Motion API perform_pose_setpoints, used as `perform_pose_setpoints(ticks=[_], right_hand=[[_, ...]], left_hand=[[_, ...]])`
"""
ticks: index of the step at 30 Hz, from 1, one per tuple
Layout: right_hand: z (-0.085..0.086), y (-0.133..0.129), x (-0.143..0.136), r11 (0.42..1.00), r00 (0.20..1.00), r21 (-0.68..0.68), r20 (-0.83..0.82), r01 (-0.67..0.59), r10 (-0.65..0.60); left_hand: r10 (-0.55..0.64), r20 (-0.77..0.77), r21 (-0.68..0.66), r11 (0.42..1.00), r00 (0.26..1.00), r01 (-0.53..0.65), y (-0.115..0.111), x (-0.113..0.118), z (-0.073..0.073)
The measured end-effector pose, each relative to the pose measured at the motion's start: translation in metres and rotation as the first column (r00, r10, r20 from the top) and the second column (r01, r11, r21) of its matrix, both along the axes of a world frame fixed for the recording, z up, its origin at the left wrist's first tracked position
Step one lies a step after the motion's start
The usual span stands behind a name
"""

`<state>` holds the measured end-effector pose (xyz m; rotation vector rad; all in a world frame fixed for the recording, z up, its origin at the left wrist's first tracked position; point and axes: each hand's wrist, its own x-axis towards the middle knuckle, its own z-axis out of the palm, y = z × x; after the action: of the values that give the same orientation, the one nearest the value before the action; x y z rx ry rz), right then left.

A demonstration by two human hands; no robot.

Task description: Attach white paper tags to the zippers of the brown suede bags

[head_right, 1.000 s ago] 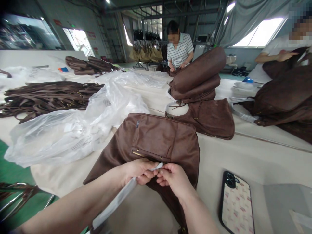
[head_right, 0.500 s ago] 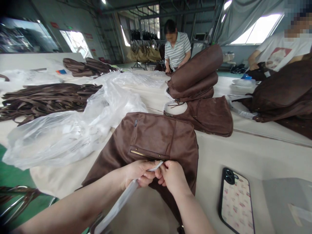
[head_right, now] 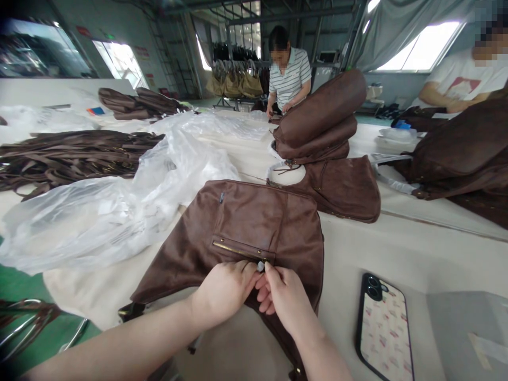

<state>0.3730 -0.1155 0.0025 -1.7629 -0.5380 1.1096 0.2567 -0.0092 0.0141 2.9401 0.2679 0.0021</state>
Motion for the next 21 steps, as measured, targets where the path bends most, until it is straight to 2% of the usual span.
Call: perform_pose_setpoints(ticks=[6,9,13,16,18,20,21], right_hand=[[-0.001,-0.002,0.003,1.0,0.999,0.011,0.034,-0.011,0.011],[0.006,-0.002,0.001,0.999,0.984,-0.041,0.174,-0.022,0.029],[0.017,-0.002,-0.004,0.993,0.926,-0.103,0.367,-0.054,0.089],[0.018,-0.002,-0.007,0.992,0.911,-0.1,0.398,-0.077,0.111],[0.017,-0.001,-0.008,0.995,0.914,-0.07,0.395,-0.072,0.095],[0.014,-0.001,-0.008,0.998,0.923,-0.039,0.378,-0.058,0.068],[0.012,-0.001,-0.008,0.998,0.933,-0.026,0.356,-0.049,0.055]], left_hand=[[-0.075,-0.006,0.114,0.991,0.997,0.075,-0.005,-0.004,0.003],[-0.069,-0.02,0.149,0.986,0.997,0.071,-0.008,-0.004,0.0],[-0.048,-0.058,0.163,0.985,0.997,0.057,-0.013,-0.004,-0.004],[-0.034,-0.067,0.101,0.994,0.997,0.04,-0.012,-0.003,-0.004],[0.008,-0.035,-0.001,1.0,0.999,-0.008,-0.009,-0.003,-0.002],[0.134,0.035,-0.157,0.979,0.99,-0.127,-0.004,-0.003,-0.001],[0.211,0.069,-0.25,0.95,0.975,-0.188,-0.002,-0.004,0.0]])
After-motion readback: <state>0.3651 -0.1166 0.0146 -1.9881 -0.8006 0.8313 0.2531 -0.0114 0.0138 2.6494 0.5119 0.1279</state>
